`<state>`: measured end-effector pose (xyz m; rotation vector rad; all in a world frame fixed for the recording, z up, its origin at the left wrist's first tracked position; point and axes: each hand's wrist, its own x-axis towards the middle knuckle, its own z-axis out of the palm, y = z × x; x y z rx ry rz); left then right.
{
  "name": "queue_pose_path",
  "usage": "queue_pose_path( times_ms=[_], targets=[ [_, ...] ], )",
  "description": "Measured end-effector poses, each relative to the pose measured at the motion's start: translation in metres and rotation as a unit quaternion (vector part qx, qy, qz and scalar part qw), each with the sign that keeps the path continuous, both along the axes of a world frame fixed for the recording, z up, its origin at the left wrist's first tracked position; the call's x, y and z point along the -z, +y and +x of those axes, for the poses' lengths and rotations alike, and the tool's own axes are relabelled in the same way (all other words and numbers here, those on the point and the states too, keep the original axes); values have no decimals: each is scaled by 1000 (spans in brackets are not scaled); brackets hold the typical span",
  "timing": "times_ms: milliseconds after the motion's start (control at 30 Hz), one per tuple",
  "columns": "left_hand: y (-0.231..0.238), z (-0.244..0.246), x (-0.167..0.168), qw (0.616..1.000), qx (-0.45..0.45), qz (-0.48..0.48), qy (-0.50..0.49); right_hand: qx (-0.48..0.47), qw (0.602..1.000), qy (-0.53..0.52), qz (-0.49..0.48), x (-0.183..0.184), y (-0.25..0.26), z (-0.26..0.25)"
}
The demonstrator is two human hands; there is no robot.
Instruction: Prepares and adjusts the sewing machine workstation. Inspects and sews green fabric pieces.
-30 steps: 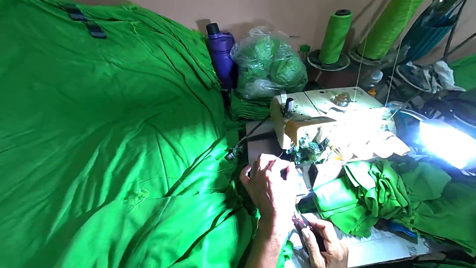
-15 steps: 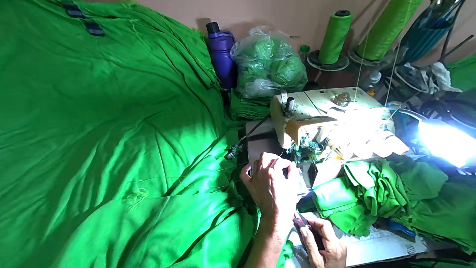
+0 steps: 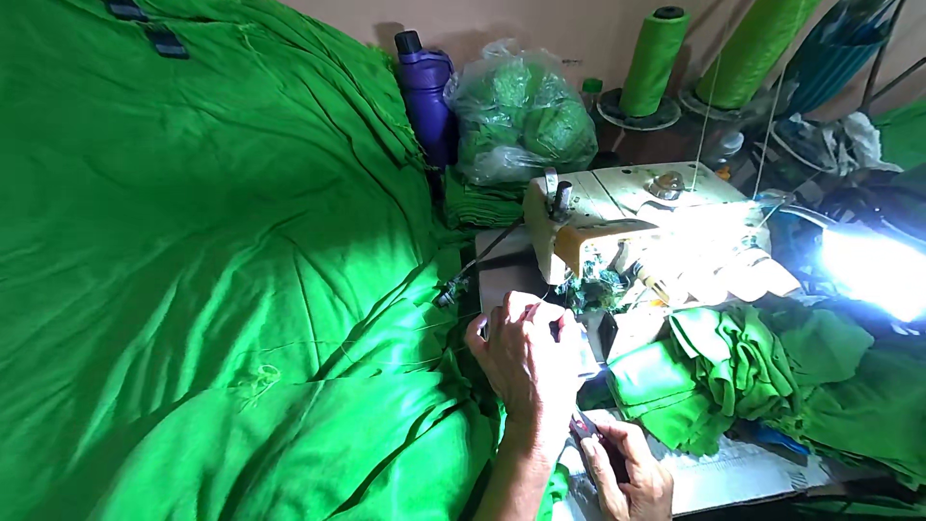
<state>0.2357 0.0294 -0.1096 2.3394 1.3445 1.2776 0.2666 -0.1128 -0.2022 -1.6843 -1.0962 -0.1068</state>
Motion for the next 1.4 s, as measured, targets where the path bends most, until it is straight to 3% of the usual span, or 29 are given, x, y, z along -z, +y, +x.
queue_pose_path(
  times_ms=[1400],
  targets=[
    [0,-2,-1,1000,2,-10,13,2,1000,-4,5,1,1,0]
  ],
)
